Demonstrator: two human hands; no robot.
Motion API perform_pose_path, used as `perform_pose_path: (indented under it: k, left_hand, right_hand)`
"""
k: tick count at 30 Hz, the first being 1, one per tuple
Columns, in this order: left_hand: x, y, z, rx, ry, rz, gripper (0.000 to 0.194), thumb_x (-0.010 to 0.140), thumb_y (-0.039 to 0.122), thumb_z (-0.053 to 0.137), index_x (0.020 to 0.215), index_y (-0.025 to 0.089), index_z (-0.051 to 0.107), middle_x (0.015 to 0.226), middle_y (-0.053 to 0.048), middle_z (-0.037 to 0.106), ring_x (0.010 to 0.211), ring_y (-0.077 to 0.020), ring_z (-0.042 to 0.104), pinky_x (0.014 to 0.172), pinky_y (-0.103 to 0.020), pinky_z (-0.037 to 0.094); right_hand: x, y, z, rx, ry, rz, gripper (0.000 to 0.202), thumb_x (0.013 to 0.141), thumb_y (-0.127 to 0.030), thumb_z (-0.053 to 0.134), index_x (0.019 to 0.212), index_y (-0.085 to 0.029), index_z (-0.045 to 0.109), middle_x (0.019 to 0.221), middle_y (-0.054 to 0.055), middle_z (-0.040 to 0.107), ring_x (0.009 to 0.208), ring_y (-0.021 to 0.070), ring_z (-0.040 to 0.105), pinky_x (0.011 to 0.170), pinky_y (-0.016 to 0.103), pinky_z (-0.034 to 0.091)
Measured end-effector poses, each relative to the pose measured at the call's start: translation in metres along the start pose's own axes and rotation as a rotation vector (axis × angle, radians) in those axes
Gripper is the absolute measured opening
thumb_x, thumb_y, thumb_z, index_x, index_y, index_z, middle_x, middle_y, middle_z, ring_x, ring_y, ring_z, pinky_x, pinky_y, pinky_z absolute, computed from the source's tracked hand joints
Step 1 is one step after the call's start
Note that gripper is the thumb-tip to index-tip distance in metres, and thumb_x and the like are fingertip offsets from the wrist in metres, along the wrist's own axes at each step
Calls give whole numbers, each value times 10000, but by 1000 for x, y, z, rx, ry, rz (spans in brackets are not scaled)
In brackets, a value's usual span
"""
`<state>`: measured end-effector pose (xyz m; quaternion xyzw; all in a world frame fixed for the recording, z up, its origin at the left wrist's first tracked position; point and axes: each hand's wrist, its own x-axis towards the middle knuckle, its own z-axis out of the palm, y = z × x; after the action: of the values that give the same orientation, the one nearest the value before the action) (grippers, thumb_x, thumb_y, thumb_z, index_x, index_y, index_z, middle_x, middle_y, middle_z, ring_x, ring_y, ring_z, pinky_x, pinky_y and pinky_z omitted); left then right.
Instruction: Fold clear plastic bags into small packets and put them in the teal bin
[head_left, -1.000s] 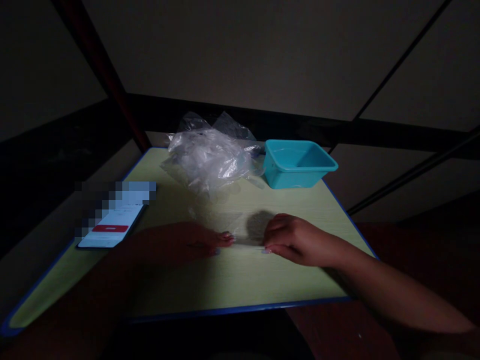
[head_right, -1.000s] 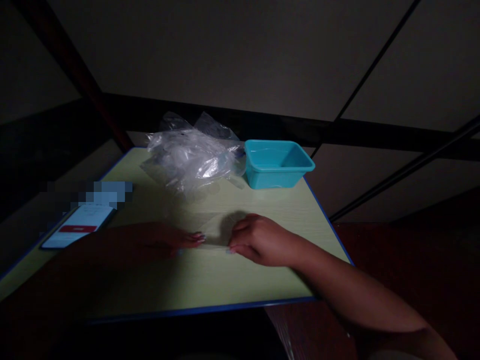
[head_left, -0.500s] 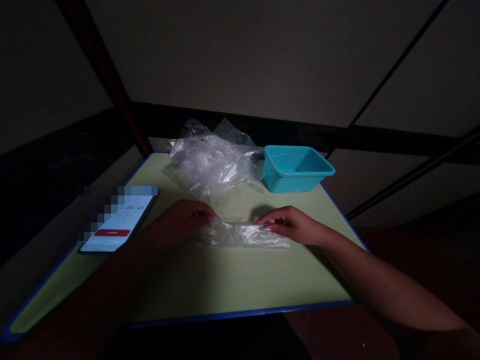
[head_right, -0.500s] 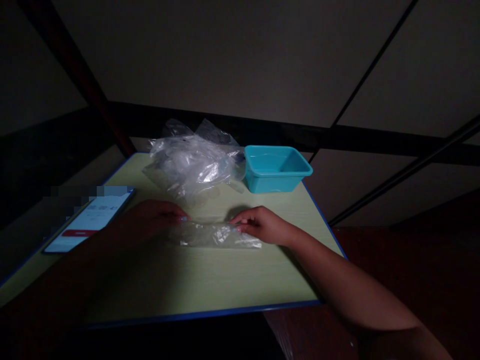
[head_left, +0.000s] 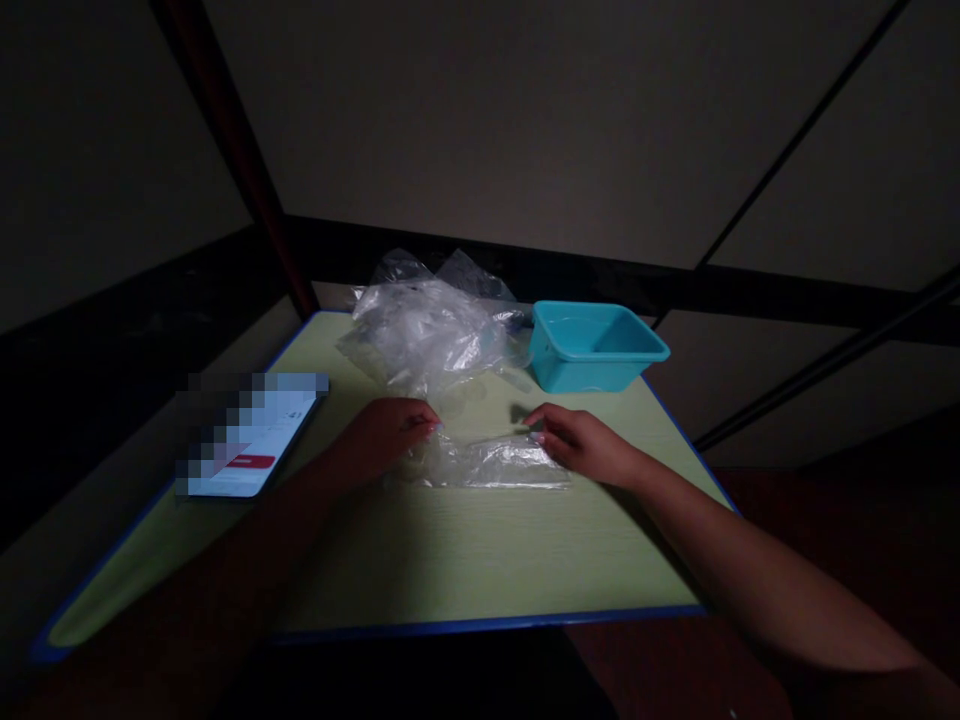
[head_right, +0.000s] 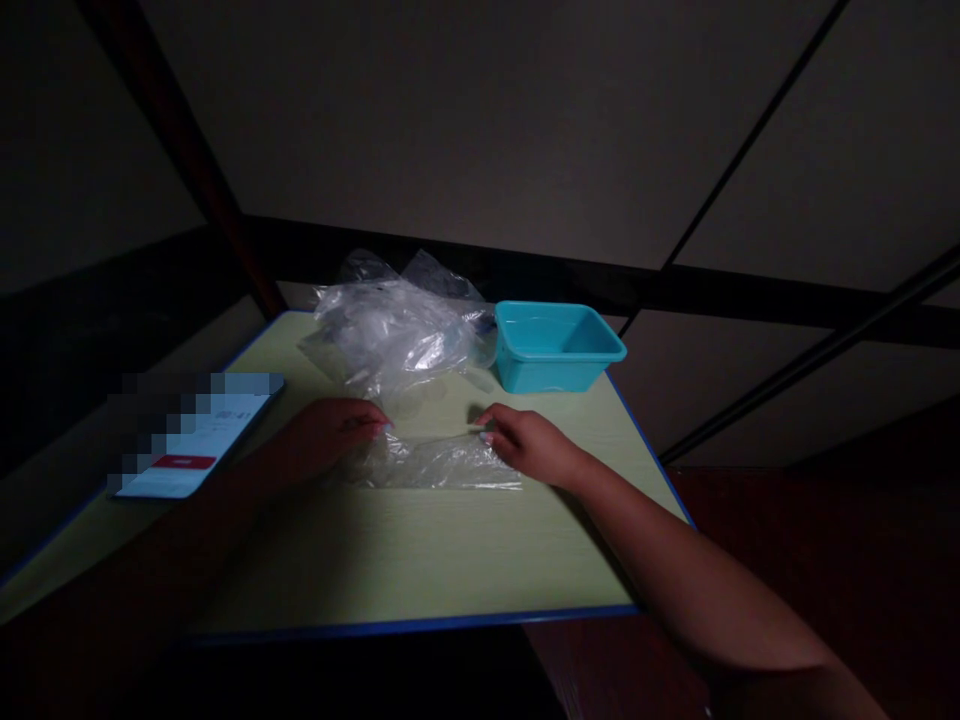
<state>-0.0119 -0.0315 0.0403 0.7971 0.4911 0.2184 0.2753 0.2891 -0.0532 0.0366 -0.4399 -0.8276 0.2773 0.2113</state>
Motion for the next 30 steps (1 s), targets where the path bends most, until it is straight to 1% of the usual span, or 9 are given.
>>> perform_pose_path:
  k: [2,5,9,11,16,19,23,27,30]
  left_hand:
    - [1,-2,1,9,0,1,289,817,394,496,838,179,689,853,-34,729,806,-205,663,722,-280,473]
    - [1,-2,1,24,1,-3,287,821,397,498,843,181,685,839,-33,726,779,-200,661,700,-278,468]
    - [1,-1,1,30,2,-6,287,826,397,492,840,179,680,843,-38,724,790,-202,662,710,-282,470]
    - [1,-2,1,29,1,3,285,830,391,489,842,179,677,853,-40,723,802,-202,661,721,-282,467]
    - [3,-7,3,18,19,18,306,821,418,482,838,184,678,841,-35,720,788,-205,655,719,-289,464]
    - [4,-10,4,-4,26,23,317,798,433,485,824,183,679,823,-36,720,773,-212,658,709,-299,468]
    - [4,-11,5,4,33,30,312,798,427,482,827,187,678,825,-37,720,772,-214,658,706,-303,469]
    - [4,-11,4,28,38,38,302,807,415,476,824,190,676,835,-31,719,780,-210,657,702,-296,464]
    - [4,-10,4,38,64,42,296,807,410,470,810,193,672,831,-26,716,784,-205,655,716,-294,465]
  right_hand:
    - [1,1,1,-72,27,4,206,898,-281,487,1053,-164,556,698,-6,576,576,133,479,562,243,349]
    - [0,1,0,-143,30,30,202,901,-283,483,1055,-172,554,660,-16,557,560,137,472,557,244,333]
    - [-1,-1,-5,-98,-33,55,266,892,-349,531,1081,-163,537,631,-35,520,558,139,474,536,238,317]
    - [-1,-1,-7,-59,-61,57,273,869,-344,563,1071,-160,544,640,-34,524,566,138,482,534,236,321]
    - [0,4,-7,-52,-62,74,104,847,-240,563,919,-172,593,670,-11,582,602,137,515,556,231,349]
    - [1,7,-5,-68,-70,61,41,837,-207,568,845,-176,595,685,-6,610,624,137,541,576,229,370]
    - [3,9,-5,-119,-47,62,73,834,-174,558,770,-174,593,709,12,635,648,144,554,602,240,373]
    - [3,8,-3,-186,-6,75,86,842,-165,542,785,-179,604,719,17,645,635,147,554,605,246,360]
    - [3,7,0,-226,19,80,78,852,-170,536,818,-186,604,732,15,660,624,145,562,603,242,365]
